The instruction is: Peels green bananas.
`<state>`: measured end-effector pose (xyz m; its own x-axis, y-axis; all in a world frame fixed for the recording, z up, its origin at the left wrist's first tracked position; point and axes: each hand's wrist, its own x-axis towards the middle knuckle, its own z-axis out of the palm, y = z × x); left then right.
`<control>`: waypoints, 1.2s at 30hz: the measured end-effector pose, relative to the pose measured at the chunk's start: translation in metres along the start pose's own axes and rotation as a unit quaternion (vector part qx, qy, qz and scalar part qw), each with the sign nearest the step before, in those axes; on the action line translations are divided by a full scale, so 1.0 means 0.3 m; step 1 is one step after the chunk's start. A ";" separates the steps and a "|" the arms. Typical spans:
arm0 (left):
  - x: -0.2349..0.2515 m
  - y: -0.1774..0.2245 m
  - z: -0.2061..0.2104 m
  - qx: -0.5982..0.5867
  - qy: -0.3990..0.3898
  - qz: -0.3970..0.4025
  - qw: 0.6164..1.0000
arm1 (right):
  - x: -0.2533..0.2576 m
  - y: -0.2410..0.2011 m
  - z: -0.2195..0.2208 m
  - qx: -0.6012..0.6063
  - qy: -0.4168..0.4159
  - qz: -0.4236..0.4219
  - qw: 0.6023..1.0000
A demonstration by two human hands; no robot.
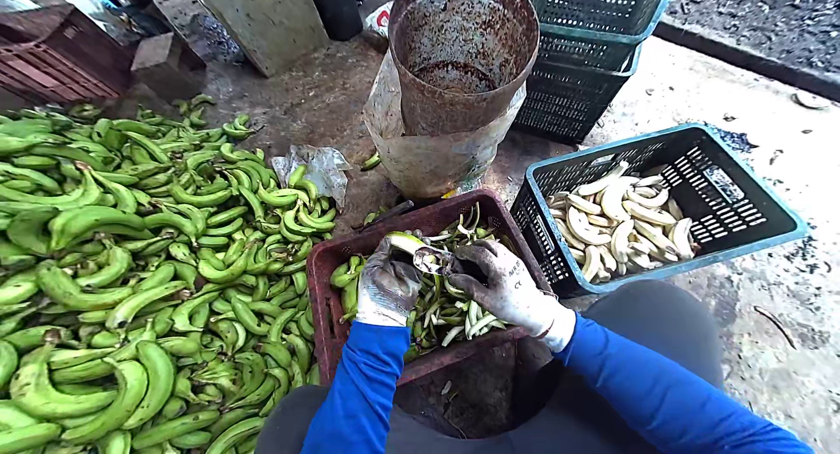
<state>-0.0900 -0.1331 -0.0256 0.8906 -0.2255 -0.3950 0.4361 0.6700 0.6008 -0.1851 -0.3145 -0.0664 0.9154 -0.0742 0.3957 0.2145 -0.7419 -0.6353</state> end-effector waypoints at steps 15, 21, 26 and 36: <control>-0.086 0.034 0.022 0.391 -0.323 -0.111 0.855 | 0.085 0.041 -0.143 0.023 -0.030 0.037 0.999; -0.062 0.015 0.035 0.296 -0.177 -0.054 0.937 | 0.076 0.030 -0.157 0.045 0.004 0.101 0.994; -0.001 0.024 -0.009 0.037 -0.118 -0.050 0.991 | 0.047 0.019 -0.119 0.037 0.004 0.015 0.999; -0.002 0.012 -0.025 0.019 -0.166 -0.073 0.983 | 0.039 0.025 -0.098 0.058 -0.023 -0.098 0.993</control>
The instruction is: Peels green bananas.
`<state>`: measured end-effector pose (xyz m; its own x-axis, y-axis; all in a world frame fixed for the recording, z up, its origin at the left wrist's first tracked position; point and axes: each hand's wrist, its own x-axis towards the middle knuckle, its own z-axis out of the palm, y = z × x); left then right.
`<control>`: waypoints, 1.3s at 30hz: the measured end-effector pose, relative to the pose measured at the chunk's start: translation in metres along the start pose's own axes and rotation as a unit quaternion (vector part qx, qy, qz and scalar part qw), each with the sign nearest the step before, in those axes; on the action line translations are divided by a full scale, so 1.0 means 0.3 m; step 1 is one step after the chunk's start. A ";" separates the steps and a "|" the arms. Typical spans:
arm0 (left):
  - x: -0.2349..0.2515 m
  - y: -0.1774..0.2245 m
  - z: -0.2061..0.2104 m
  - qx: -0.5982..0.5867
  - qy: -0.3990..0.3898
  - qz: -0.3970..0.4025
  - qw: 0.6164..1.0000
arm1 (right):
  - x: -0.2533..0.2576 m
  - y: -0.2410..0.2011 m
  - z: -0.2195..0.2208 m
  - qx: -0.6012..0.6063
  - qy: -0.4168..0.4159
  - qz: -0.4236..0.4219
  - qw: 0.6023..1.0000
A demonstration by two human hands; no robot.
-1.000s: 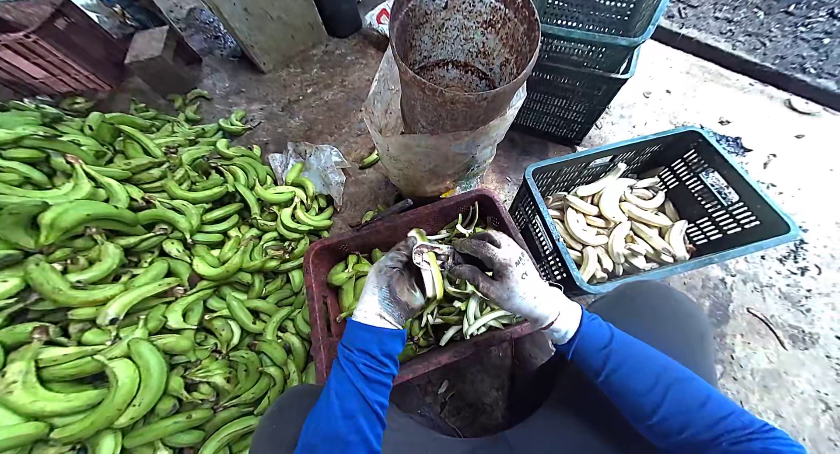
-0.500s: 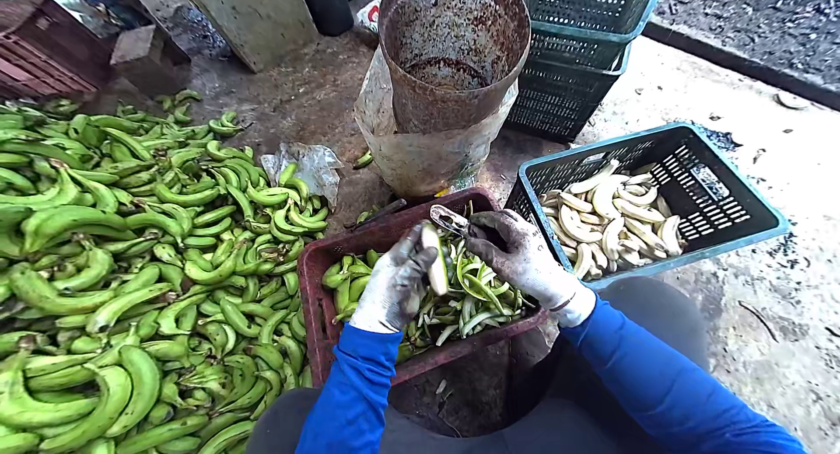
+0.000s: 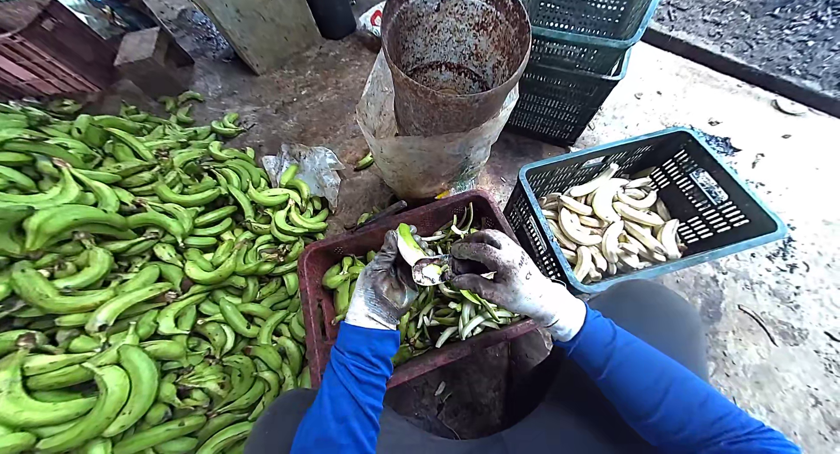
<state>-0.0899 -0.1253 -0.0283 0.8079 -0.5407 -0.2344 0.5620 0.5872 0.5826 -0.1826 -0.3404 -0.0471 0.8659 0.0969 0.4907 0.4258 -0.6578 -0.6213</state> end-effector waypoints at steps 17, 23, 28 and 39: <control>-0.031 -0.022 -0.003 0.064 -0.166 -0.101 0.979 | 0.034 -0.002 -0.038 -0.018 0.001 0.175 0.984; -0.022 0.032 0.008 0.133 -0.084 -0.039 0.987 | 0.018 0.028 -0.102 -0.013 -0.016 0.235 0.972; -0.021 0.070 0.019 0.104 -0.005 0.015 0.994 | -0.010 0.015 -0.104 0.003 -0.056 0.060 0.997; -0.039 0.002 0.053 0.245 -0.077 -0.050 0.965 | 0.016 0.015 -0.049 -0.036 0.025 0.103 0.994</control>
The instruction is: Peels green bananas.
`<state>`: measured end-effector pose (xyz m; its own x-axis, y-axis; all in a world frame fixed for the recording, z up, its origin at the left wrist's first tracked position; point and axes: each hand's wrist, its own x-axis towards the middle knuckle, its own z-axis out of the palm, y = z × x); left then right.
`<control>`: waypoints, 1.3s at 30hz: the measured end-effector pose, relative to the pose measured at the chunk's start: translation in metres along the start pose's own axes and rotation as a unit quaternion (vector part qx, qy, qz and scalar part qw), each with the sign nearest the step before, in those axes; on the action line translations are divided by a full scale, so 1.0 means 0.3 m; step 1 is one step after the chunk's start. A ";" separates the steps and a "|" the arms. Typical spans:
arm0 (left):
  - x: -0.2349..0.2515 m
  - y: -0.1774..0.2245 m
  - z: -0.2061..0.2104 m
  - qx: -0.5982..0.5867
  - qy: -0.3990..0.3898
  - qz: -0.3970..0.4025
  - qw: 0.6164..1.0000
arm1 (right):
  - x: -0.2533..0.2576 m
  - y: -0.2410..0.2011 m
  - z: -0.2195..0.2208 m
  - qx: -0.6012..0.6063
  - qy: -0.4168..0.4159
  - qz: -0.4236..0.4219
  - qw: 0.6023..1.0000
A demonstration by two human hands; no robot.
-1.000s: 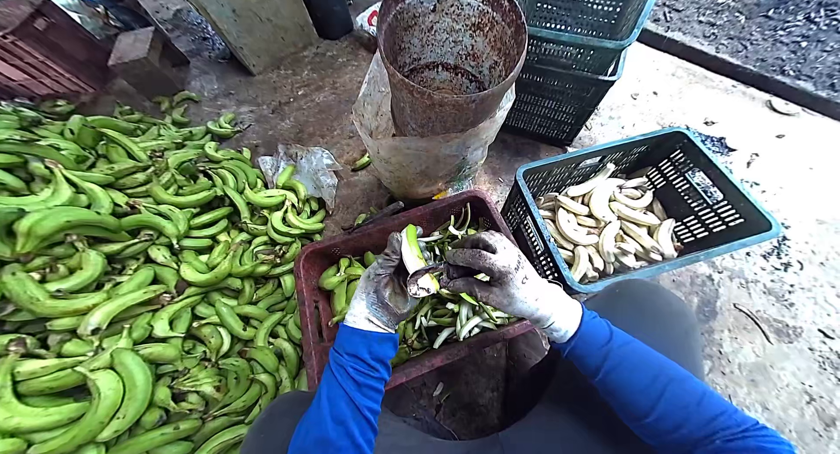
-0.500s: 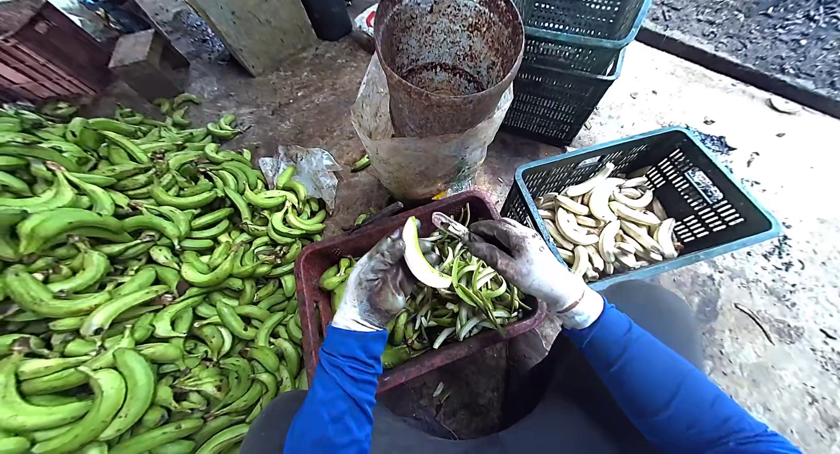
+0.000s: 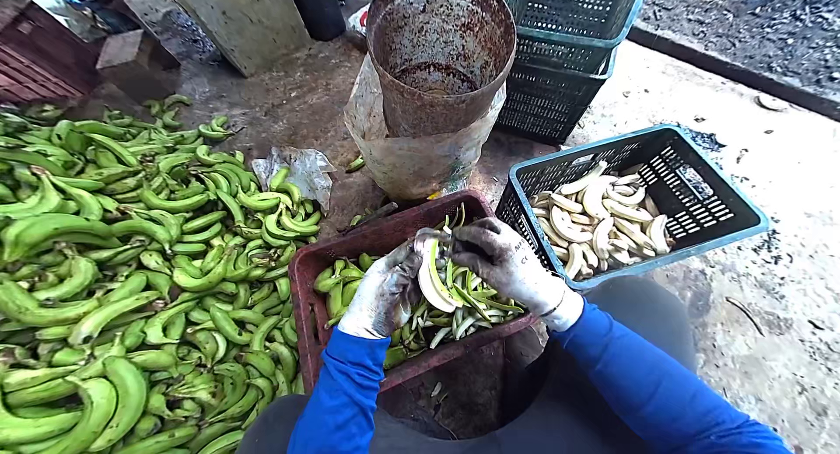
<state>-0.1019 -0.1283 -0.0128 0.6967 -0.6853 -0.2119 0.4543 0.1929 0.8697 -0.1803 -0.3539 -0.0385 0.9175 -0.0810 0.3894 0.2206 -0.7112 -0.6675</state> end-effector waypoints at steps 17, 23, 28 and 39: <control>-0.016 0.018 -0.021 0.185 -0.048 0.079 0.978 | -0.026 -0.020 -0.024 0.072 -0.042 0.023 0.996; -0.024 0.021 -0.008 0.226 -0.072 0.062 0.969 | 0.024 0.022 -0.030 0.024 0.021 0.089 0.995; -0.011 0.026 -0.006 0.345 0.015 0.075 0.936 | -0.012 -0.017 -0.048 -0.006 -0.012 -0.021 1.000; 0.016 -0.045 0.044 0.248 0.138 0.153 0.946 | -0.007 -0.089 -0.002 0.261 -0.043 0.200 0.943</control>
<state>-0.1120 -0.1434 -0.0198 0.9030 -0.4282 0.0360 -0.0622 -0.0475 0.9969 -0.1883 -0.3351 -0.0212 0.9805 -0.1965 0.0025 -0.0361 -0.1927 -0.9806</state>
